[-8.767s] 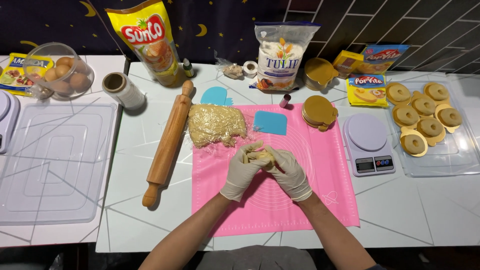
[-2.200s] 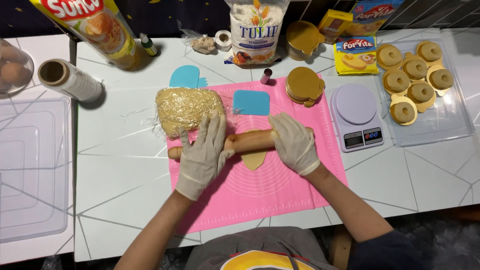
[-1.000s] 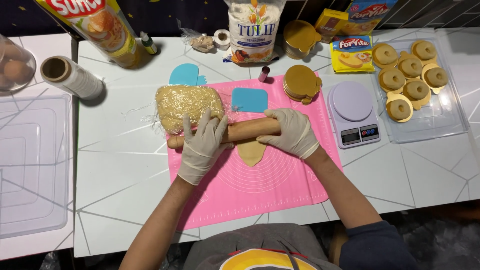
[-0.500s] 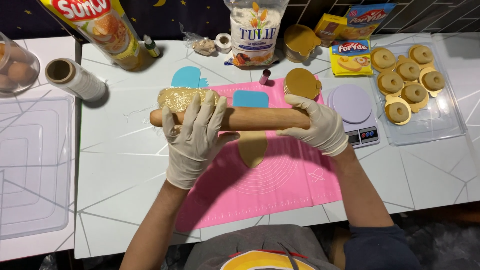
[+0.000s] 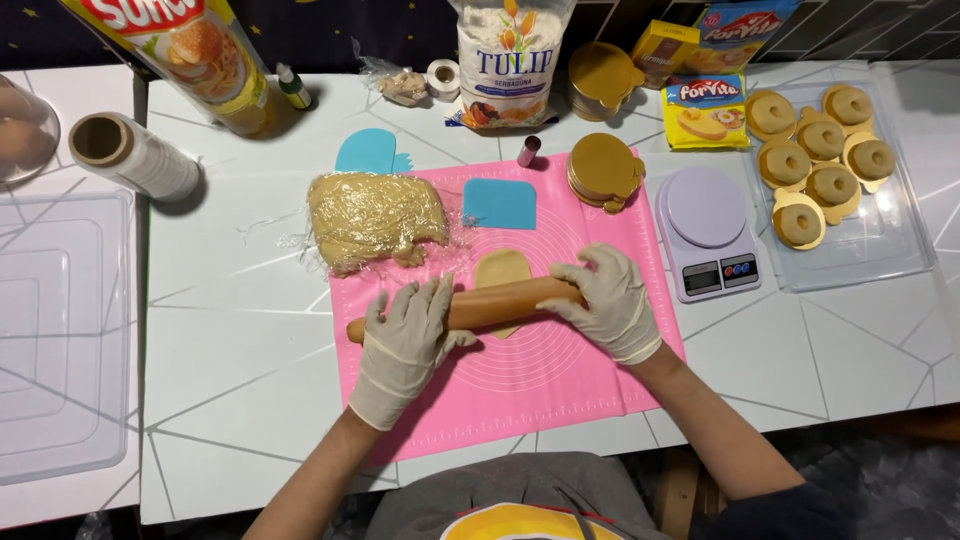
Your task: The person is portioning a large mass of dough into smaller pieces and rolling them into balls on a silicone mat, occasionally using a scraper and a rolling pin.
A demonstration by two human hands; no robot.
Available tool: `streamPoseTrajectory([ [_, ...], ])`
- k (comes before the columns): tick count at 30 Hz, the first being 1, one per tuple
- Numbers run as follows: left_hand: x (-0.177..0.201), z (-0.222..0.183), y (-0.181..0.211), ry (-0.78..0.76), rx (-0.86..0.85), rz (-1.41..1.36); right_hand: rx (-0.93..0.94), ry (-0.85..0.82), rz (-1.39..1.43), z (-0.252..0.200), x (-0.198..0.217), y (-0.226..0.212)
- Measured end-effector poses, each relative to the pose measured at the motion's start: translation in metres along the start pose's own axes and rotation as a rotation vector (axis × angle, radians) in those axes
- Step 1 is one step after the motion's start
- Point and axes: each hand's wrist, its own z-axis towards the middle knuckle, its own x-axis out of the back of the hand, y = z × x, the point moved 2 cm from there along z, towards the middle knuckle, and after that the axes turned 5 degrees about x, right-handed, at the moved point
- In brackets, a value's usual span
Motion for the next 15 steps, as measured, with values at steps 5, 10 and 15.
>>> streamPoseTrajectory([
  [5,-0.021,0.047,-0.016,0.082,-0.007,0.074,-0.071,-0.078,0.047,0.058,-0.014,-0.001],
  [10,-0.042,0.06,-0.03,0.078,0.057,0.096,-0.141,-0.001,0.021,0.085,-0.012,-0.013],
  [15,0.008,0.036,-0.005,-0.243,0.067,-0.055,0.033,-0.016,-0.115,0.039,0.025,-0.052],
])
